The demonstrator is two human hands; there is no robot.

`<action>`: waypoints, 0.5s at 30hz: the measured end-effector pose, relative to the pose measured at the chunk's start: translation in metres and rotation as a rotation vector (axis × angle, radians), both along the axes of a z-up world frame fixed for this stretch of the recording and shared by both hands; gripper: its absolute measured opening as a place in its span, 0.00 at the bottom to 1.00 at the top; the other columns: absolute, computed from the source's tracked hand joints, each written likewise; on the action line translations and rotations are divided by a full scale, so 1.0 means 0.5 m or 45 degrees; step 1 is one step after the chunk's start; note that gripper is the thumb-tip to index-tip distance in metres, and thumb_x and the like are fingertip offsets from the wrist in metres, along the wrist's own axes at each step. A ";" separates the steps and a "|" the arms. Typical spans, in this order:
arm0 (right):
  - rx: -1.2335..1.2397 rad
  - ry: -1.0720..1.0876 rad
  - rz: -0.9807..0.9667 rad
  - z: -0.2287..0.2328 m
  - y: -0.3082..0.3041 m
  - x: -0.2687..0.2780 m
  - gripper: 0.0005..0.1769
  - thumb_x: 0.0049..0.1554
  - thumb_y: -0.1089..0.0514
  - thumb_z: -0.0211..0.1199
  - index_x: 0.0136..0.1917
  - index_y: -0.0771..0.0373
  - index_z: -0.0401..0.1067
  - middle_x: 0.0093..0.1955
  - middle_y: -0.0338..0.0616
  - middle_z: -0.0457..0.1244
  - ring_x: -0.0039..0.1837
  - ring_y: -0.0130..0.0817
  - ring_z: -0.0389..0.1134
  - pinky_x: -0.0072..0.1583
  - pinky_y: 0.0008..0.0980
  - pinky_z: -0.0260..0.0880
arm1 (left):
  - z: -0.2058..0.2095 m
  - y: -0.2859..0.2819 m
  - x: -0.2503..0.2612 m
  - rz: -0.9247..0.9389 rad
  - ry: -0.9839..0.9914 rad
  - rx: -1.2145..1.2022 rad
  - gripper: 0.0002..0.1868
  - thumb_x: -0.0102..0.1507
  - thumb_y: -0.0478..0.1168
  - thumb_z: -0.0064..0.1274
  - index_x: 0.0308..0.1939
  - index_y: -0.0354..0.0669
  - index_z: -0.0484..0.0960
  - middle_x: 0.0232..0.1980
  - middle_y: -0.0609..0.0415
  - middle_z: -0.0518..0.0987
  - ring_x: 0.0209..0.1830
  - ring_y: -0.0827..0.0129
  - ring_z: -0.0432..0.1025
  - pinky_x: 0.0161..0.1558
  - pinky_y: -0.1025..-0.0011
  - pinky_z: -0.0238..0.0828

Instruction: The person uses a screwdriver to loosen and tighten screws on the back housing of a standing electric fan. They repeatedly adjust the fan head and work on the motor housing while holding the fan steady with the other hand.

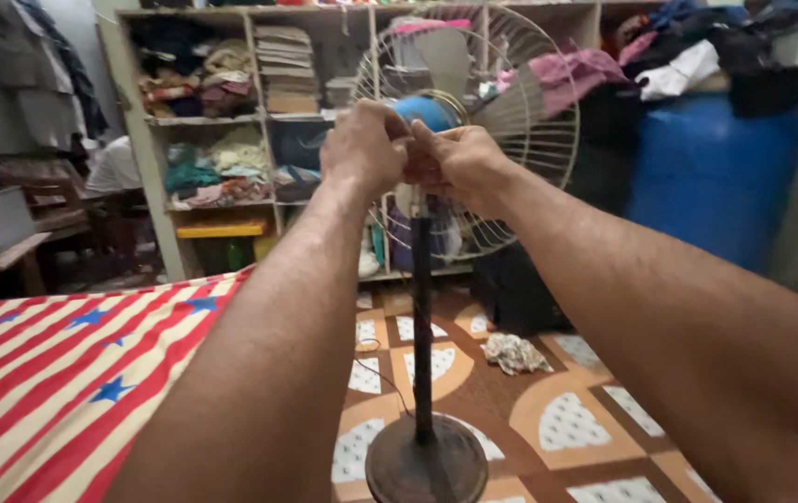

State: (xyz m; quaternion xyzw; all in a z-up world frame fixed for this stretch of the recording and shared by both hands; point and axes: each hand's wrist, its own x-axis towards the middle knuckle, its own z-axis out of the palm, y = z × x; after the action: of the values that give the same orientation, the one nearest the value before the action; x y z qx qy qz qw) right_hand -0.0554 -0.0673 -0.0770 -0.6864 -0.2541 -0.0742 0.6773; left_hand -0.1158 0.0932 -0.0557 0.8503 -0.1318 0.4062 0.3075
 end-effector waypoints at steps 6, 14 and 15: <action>-0.107 0.076 -0.206 -0.097 -0.036 -0.001 0.28 0.62 0.37 0.57 0.42 0.66 0.77 0.39 0.47 0.72 0.41 0.36 0.74 0.45 0.35 0.75 | -0.021 -0.028 0.034 0.009 0.001 -0.026 0.08 0.60 0.46 0.65 0.43 0.55 0.89 0.52 0.52 0.86 0.54 0.63 0.80 0.59 0.62 0.74; -0.779 -0.023 -0.564 -0.461 -0.081 0.165 0.23 0.54 0.38 0.67 0.39 0.60 0.83 0.36 0.42 0.73 0.41 0.31 0.75 0.47 0.37 0.73 | 0.000 -0.034 0.148 0.235 -0.189 0.309 0.11 0.64 0.48 0.60 0.46 0.49 0.86 0.64 0.48 0.74 0.71 0.55 0.62 0.70 0.52 0.55; -0.865 -0.043 -0.569 -0.525 -0.076 0.179 0.24 0.54 0.36 0.68 0.38 0.61 0.82 0.36 0.46 0.73 0.40 0.35 0.75 0.47 0.40 0.73 | 0.002 -0.033 0.164 0.212 -0.144 0.295 0.12 0.65 0.49 0.58 0.48 0.50 0.85 0.63 0.49 0.75 0.70 0.55 0.64 0.71 0.50 0.52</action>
State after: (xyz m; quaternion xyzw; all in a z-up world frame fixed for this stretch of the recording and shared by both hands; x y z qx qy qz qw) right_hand 0.0339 -0.1051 -0.3393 -0.9081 -0.1197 -0.1429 0.3749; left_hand -0.0337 0.0766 -0.0546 0.8638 -0.1240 0.4598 0.1648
